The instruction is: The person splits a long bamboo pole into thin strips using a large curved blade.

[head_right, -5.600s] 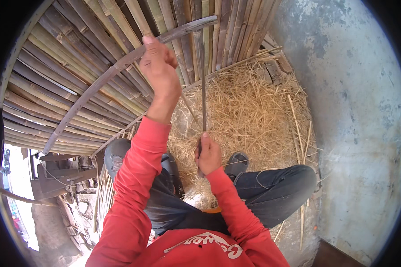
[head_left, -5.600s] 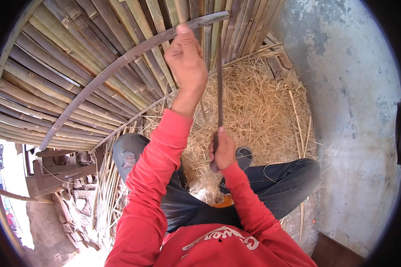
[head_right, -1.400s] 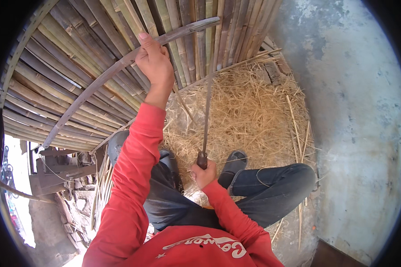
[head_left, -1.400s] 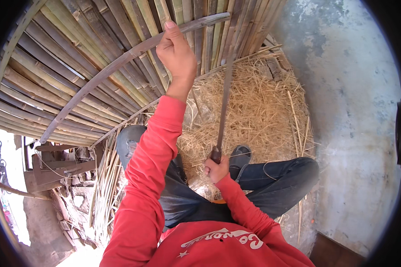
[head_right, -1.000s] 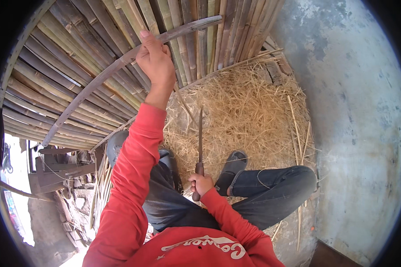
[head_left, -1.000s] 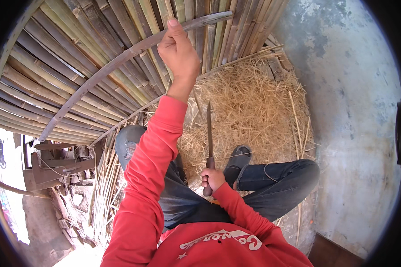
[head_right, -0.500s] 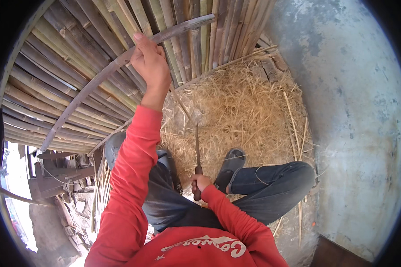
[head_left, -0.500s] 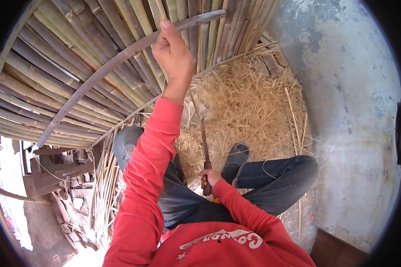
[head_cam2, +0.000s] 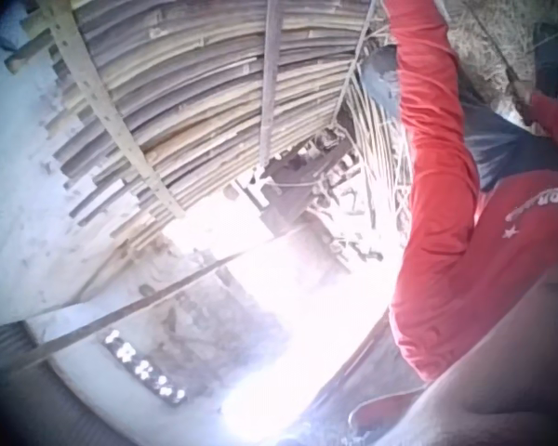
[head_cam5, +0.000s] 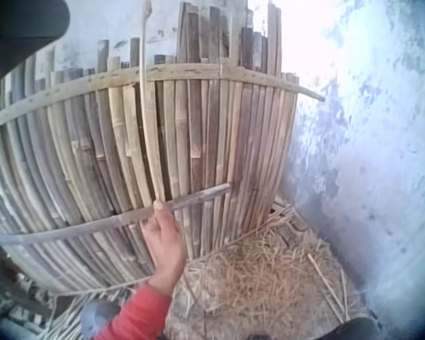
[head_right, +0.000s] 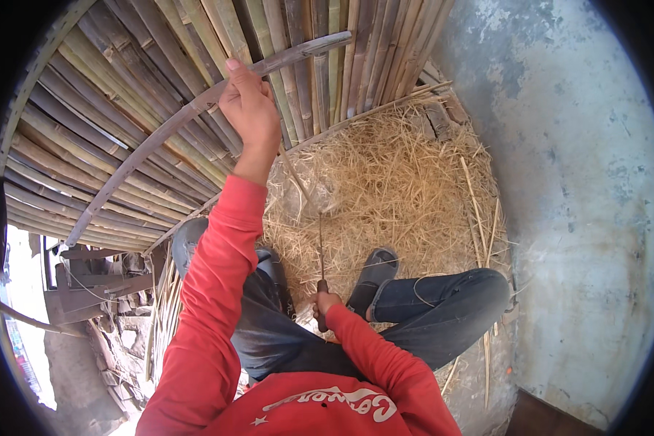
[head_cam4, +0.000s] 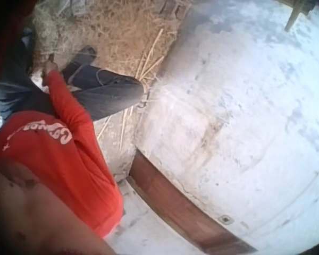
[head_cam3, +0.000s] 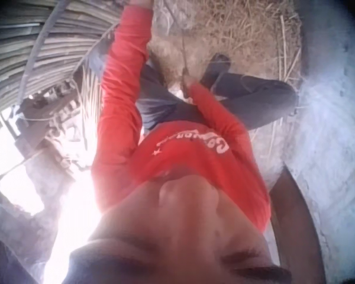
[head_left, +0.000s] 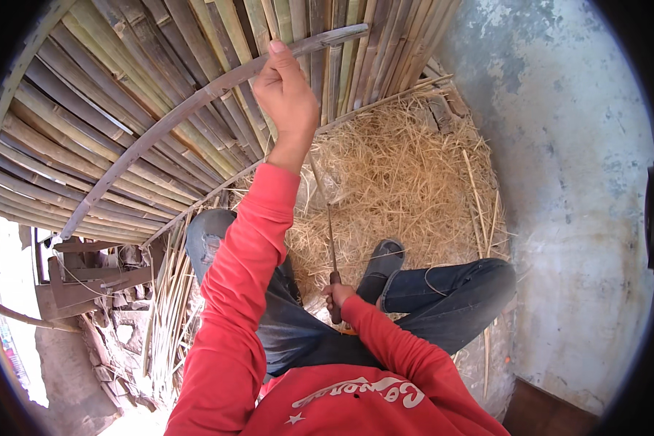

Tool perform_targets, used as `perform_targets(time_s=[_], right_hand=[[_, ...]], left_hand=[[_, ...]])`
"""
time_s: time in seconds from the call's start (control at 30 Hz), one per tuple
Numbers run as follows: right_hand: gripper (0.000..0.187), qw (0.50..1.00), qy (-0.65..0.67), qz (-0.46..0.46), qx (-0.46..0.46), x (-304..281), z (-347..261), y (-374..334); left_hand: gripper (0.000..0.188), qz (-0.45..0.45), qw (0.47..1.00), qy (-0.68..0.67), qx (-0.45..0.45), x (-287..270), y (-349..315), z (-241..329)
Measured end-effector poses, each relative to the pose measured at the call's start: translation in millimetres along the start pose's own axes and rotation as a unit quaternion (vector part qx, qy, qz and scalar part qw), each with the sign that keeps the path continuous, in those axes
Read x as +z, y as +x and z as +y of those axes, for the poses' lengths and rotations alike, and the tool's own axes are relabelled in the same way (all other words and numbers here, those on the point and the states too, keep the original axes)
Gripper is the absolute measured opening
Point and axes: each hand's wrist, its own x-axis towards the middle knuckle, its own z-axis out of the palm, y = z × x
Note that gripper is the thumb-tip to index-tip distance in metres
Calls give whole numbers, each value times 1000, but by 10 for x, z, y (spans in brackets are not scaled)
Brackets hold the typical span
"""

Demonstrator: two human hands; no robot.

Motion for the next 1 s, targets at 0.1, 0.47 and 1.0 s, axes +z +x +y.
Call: perform_targets(time_s=[0.1,0.47,1.0], right_hand=[[9,996,69,-42,31,-16,-72,-57],[12,952,-11,0,-305,261,-284,-192],[11,976,27,-27,-216,244,-527,-408]], left_hand=[[56,-8,1000,10,6,-46,-11,-15],[62,8,1000,10,-4,-51,60,15],[63,13,1000,6,-15,-82,64,21]])
